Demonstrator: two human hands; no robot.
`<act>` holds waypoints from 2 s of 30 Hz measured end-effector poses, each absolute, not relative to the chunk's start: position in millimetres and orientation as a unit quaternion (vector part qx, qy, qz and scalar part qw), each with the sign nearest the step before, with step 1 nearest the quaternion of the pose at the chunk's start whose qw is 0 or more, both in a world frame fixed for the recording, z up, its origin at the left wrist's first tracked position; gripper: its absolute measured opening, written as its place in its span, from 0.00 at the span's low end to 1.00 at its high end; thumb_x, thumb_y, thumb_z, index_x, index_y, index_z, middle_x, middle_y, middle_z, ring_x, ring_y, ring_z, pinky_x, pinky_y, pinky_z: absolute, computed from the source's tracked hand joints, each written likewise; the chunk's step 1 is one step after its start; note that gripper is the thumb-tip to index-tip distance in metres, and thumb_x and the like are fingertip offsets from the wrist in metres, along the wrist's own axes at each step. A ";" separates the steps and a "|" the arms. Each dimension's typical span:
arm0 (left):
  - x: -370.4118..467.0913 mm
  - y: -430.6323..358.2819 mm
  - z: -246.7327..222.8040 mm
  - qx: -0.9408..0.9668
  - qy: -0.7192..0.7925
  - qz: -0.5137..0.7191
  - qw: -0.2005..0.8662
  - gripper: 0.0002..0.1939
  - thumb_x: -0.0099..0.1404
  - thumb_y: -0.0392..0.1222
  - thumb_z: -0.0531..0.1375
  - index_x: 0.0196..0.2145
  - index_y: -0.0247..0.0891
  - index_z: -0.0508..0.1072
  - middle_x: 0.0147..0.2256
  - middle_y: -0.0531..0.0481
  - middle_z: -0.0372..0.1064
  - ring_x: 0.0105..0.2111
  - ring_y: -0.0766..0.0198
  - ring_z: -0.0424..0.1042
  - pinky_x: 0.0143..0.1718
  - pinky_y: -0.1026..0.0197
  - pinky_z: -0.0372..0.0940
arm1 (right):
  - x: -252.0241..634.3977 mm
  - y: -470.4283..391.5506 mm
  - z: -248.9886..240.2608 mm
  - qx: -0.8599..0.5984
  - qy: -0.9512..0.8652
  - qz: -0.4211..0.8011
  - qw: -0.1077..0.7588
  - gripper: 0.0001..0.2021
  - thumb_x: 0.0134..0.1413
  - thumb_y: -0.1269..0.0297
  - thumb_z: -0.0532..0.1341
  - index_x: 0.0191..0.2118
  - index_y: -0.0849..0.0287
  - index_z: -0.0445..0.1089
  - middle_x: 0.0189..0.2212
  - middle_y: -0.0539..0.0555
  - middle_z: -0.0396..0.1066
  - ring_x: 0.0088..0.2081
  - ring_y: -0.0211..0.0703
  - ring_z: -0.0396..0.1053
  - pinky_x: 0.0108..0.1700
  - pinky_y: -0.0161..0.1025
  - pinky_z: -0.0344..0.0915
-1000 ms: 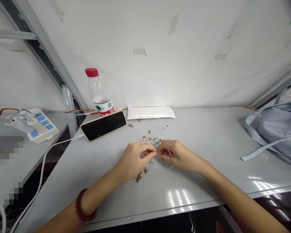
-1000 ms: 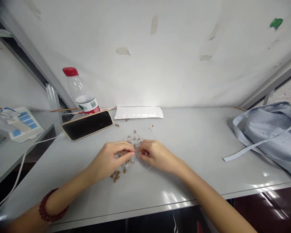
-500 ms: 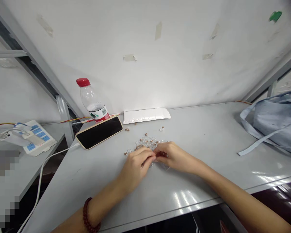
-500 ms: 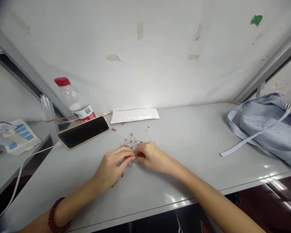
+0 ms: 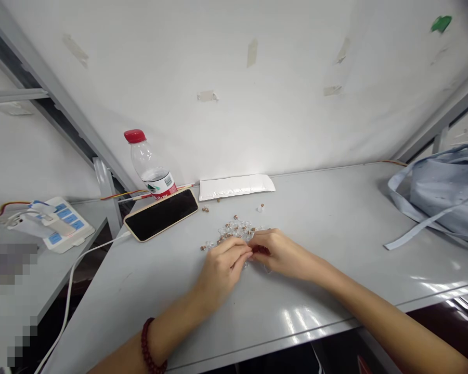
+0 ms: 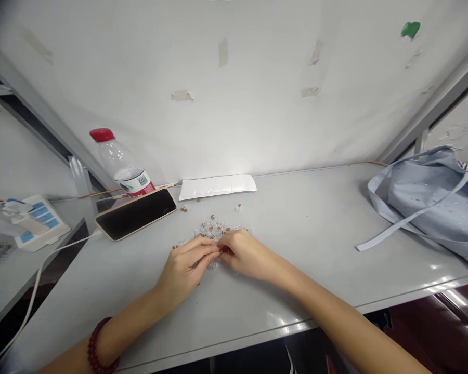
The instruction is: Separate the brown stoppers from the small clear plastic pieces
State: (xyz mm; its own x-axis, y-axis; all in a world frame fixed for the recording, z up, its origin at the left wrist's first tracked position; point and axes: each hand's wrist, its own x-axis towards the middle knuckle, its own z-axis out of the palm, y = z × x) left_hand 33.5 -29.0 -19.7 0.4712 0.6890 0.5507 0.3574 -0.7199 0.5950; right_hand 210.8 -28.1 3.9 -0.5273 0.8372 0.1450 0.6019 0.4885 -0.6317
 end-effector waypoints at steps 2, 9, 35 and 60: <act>31.2 -28.2 -19.1 0.854 0.306 0.383 0.172 0.10 0.64 0.29 0.53 0.35 0.34 0.74 0.33 0.46 0.70 0.32 0.65 0.69 0.32 0.61 0.67 | 211.0 -28.1 3.8 -0.434 -0.833 0.263 0.222 0.08 0.53 0.75 0.56 0.26 0.60 0.68 0.23 0.49 0.67 0.27 0.35 0.61 0.30 0.34 0.58; 23.6 -25.6 -11.4 0.911 0.256 0.320 0.040 0.14 0.59 0.24 0.51 0.35 0.32 0.74 0.33 0.44 0.69 0.36 0.59 0.64 0.34 0.55 0.64 | 209.5 -28.9 3.0 -0.434 -0.835 0.260 0.219 0.09 0.54 0.75 0.56 0.26 0.61 0.68 0.23 0.50 0.68 0.26 0.35 0.61 0.30 0.34 0.58; -16.3 -11.9 37.1 0.783 0.457 -0.046 0.420 0.09 0.49 0.40 0.60 0.30 0.38 0.74 0.25 0.53 0.74 0.25 0.65 0.69 0.23 0.67 0.56 | 232.1 -18.8 15.3 -0.521 -0.800 0.177 0.240 0.08 0.55 0.74 0.55 0.35 0.60 0.71 0.31 0.53 0.72 0.28 0.37 0.65 0.31 0.36 0.61; -14.2 -13.5 29.4 0.804 0.444 -0.081 0.388 0.06 0.49 0.41 0.57 0.20 0.37 0.72 0.20 0.52 0.70 0.20 0.66 0.66 0.18 0.65 0.50 | 238.3 -15.8 16.0 -0.539 -0.803 0.227 0.112 0.10 0.55 0.71 0.58 0.41 0.56 0.73 0.34 0.54 0.71 0.31 0.39 0.67 0.33 0.37 0.62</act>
State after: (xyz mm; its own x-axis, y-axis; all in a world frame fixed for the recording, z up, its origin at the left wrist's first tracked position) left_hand -14.2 -13.5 29.4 0.5932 0.6503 -0.4745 0.7762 -0.3058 0.5514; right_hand 238.3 -15.8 16.0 -0.3937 0.9170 -0.0644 0.8153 0.3160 -0.4851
